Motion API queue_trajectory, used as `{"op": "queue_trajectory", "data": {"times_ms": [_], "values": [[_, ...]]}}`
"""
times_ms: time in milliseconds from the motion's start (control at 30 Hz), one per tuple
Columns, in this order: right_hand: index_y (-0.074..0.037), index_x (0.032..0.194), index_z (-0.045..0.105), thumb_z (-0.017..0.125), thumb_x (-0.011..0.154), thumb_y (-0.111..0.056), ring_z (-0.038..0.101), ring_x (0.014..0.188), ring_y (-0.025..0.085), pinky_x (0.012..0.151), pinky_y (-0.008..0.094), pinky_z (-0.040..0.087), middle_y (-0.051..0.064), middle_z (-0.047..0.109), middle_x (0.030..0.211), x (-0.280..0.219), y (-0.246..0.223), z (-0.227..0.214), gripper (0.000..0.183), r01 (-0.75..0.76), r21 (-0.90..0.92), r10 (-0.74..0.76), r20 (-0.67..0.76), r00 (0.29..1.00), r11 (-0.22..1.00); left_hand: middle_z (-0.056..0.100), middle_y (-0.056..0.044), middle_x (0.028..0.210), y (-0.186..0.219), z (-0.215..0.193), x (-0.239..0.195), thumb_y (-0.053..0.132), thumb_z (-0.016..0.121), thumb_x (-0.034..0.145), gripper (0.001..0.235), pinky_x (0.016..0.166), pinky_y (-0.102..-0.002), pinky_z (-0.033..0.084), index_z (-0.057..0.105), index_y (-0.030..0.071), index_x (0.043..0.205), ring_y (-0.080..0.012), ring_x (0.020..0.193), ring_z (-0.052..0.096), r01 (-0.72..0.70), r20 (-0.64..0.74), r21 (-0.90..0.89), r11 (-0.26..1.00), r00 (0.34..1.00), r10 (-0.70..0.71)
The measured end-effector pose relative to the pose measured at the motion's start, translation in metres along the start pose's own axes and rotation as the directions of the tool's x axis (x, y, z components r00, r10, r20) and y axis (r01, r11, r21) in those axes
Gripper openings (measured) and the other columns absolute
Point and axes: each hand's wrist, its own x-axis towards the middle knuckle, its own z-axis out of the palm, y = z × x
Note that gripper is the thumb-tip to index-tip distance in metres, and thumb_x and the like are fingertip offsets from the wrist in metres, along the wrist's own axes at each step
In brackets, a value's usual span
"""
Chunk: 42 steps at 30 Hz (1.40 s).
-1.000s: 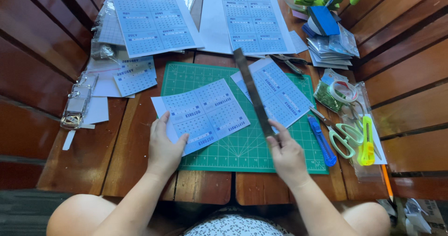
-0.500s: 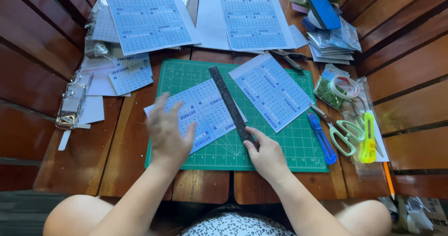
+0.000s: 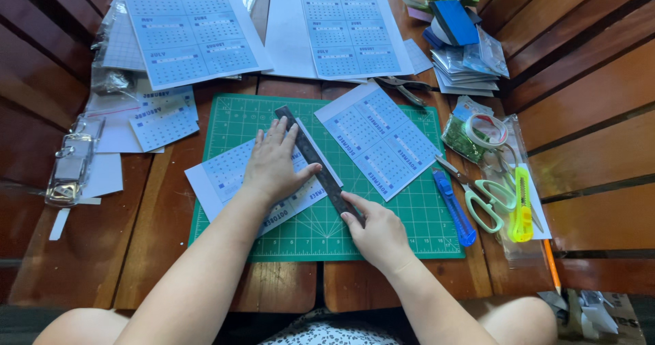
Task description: The person uses a metal ruler and a blue utility knife to cut printed calendar sheets on a green cutting mat. They align the ruler along the grid lines of the calendar, make precise cuts, and separate the individual monthly sections.
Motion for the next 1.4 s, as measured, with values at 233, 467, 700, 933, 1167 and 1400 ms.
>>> {"op": "queue_trajectory", "data": {"times_ms": [233, 467, 700, 933, 1167, 1400], "values": [[-0.037, 0.142, 0.063, 0.060, 0.098, -0.040, 0.074, 0.095, 0.035, 0.083, 0.047, 0.060, 0.010, 0.074, 0.099, 0.012, 0.015, 0.007, 0.045, 0.110, -0.025, -0.110, -0.024, 0.994, 0.994, 0.037, -0.015, 0.167, -0.001, 0.002, -0.003, 0.082, 0.068, 0.074, 0.114, 0.129, -0.047, 0.018, 0.043, 0.008, 0.158, -0.0286, 0.157, 0.031, 0.000, 0.003, 0.001, 1.000, 1.000, 0.000], [-0.039, 0.145, 0.058, 0.073, 0.089, -0.046, 0.065, 0.083, 0.017, 0.071, 0.036, 0.053, -0.005, 0.064, 0.091, -0.020, 0.038, 0.000, 0.058, 0.038, -0.033, -0.035, 0.073, 0.997, 0.999, 0.020, -0.012, 0.171, 0.000, -0.004, 0.001, 0.084, 0.056, 0.082, 0.118, 0.128, -0.045, 0.007, 0.024, 0.005, 0.162, -0.0268, 0.159, 0.013, -0.009, 0.113, 0.033, 0.999, 0.994, 0.006], [-0.032, 0.141, 0.065, 0.077, 0.086, -0.042, 0.065, 0.074, 0.016, 0.061, 0.035, 0.055, -0.006, 0.064, 0.084, -0.024, 0.064, 0.013, 0.057, 0.158, -0.003, -0.158, -0.042, 0.986, 0.987, 0.021, -0.013, 0.171, 0.001, -0.004, 0.000, 0.085, 0.054, 0.082, 0.117, 0.127, -0.045, 0.008, 0.024, 0.005, 0.163, -0.0274, 0.159, 0.013, -0.019, 0.102, 0.040, 0.999, 0.995, 0.015], [-0.032, 0.141, 0.064, 0.074, 0.088, -0.043, 0.067, 0.074, 0.018, 0.058, 0.036, 0.057, -0.005, 0.066, 0.086, -0.021, 0.064, 0.016, 0.054, 0.149, -0.035, -0.150, -0.026, 0.988, 0.988, 0.021, -0.012, 0.171, 0.001, -0.004, 0.000, 0.085, 0.054, 0.082, 0.117, 0.127, -0.045, 0.008, 0.024, 0.006, 0.163, -0.0267, 0.159, 0.014, -0.018, 0.097, 0.041, 0.999, 0.995, 0.014], [-0.029, 0.139, 0.065, 0.073, 0.089, -0.041, 0.068, 0.074, 0.017, 0.057, 0.035, 0.058, -0.005, 0.068, 0.085, -0.020, 0.066, 0.016, 0.052, 0.179, 0.008, -0.179, -0.046, 0.983, 0.984, 0.020, -0.012, 0.172, 0.002, -0.003, 0.001, 0.084, 0.052, 0.083, 0.115, 0.127, -0.045, 0.009, 0.024, 0.006, 0.163, -0.0264, 0.159, 0.013, -0.024, 0.093, 0.057, 0.998, 0.995, 0.019], [-0.029, 0.138, 0.067, 0.075, 0.088, -0.041, 0.066, 0.070, 0.016, 0.054, 0.034, 0.055, -0.006, 0.068, 0.083, -0.017, 0.071, 0.020, 0.052, 0.207, 0.019, -0.204, -0.081, 0.976, 0.978, 0.020, -0.012, 0.172, 0.003, -0.003, 0.001, 0.084, 0.053, 0.082, 0.116, 0.127, -0.044, 0.008, 0.023, 0.006, 0.163, -0.0262, 0.159, 0.013, -0.010, 0.098, 0.056, 0.998, 0.995, 0.005]]}}
